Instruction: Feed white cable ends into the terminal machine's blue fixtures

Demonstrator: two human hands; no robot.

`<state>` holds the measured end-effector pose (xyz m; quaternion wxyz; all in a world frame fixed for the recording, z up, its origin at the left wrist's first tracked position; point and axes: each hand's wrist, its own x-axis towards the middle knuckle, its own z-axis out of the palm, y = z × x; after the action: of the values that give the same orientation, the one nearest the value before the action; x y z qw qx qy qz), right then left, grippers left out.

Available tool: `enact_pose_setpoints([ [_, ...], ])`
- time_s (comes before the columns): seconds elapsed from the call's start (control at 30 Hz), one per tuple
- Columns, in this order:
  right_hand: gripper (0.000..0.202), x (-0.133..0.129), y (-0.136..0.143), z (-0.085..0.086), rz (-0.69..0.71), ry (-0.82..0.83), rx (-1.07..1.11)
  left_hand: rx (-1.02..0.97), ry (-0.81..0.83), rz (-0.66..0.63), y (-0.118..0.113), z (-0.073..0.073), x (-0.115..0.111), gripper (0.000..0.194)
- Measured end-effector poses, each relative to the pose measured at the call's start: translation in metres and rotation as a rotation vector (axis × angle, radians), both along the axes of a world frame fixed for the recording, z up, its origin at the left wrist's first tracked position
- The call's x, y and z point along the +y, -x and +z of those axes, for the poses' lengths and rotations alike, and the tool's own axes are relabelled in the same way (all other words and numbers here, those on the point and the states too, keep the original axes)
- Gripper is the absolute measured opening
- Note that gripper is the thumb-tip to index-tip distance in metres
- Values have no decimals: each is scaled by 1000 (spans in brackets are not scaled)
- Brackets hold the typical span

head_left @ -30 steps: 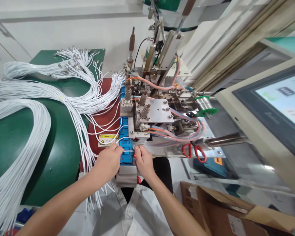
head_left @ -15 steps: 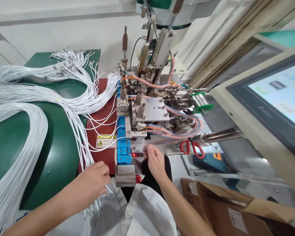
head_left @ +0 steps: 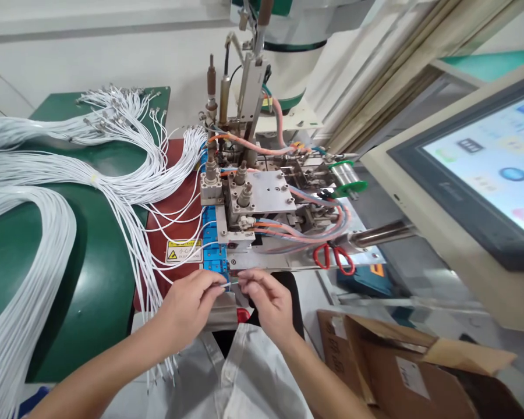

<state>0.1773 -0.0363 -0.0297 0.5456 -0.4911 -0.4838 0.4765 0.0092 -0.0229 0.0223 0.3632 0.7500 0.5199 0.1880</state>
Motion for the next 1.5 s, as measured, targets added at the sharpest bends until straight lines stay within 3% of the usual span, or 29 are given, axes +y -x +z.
enact_pose_setpoints([
  [0.17, 13, 5, 2, 8, 17, -25, -169, -89, -6, 33, -10, -7, 3, 27],
  [0.37, 11, 13, 0, 23, 115, -258, -385, -230, 82, 102, -11, -8, 7, 13],
  [0.47, 12, 16, 0, 28, 158, -285, -405, -216, 51, 132, -11, -10, 6, 11],
  [0.6, 12, 13, 8, 21, -6, -70, -201, -243, 43, 140, -12, -12, 5, 17],
  [0.7, 14, 6, 16, 10, -161, 71, -1, -318, 138, 239, -13, -13, 5, 18],
  [0.83, 7, 2, 23, 4, -139, -3, -12, -410, 293, 359, -15, -14, 4, 19],
  [1.03, 7, 7, 26, 10, -119, 85, 111, -437, 310, 329, -14, -16, 4, 17],
  [1.17, 8, 6, 35, 9, -144, 135, 278, -552, 378, 391, -15, -18, 5, 14],
  [1.3, 8, 7, 41, 11, -179, 118, 248, -655, 386, 460, -15, -20, 6, 13],
  [1.5, 4, 11, 36, 12, -161, 111, 217, -633, 379, 407, -15, -18, 8, 11],
])
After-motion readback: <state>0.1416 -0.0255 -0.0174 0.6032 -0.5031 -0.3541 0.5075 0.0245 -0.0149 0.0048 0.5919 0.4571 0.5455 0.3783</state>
